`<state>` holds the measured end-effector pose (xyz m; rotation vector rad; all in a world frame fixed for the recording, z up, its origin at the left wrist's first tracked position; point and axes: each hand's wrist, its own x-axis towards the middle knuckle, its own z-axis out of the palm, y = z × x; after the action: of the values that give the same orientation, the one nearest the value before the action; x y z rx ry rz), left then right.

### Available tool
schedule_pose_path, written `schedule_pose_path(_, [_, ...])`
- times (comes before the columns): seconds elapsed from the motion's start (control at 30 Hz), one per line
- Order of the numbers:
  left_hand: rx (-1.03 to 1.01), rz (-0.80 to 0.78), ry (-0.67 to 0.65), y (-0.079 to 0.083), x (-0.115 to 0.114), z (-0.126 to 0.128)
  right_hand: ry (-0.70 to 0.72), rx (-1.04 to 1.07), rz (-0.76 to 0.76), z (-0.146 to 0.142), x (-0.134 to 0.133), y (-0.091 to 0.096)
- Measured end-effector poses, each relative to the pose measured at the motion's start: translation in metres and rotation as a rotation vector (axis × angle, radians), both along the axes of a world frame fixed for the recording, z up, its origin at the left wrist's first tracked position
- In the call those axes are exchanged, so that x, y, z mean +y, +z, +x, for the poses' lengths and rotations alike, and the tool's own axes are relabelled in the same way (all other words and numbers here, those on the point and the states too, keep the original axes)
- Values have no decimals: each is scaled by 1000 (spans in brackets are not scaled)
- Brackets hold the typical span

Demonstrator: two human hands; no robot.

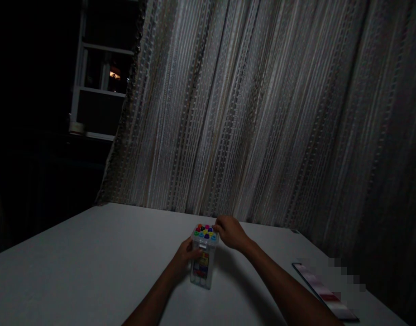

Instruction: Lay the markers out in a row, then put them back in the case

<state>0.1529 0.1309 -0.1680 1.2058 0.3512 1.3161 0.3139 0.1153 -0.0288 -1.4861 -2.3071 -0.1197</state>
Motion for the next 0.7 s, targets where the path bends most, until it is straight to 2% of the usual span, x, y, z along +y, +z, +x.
schedule_pose_path(0.17, [11, -7, -7, 2, -2, -1, 56, 92, 65, 0, 0, 3])
schedule_pose_path(0.3, [30, 6, -15, 4, -5, 0, 148, 281, 135, 0, -3, 30])
schedule_pose_path(0.47, [29, 34, -24, 5, -6, 0, 235, 485, 301, 8, -9, 67])
schedule_pose_path(0.6, [23, 33, -35, 5, -6, 1, 291, 682, 287, 12, -11, 75])
schedule_pose_path(0.7, [21, 24, -13, 5, -6, 1, 316, 721, 241, 11, -12, 75])
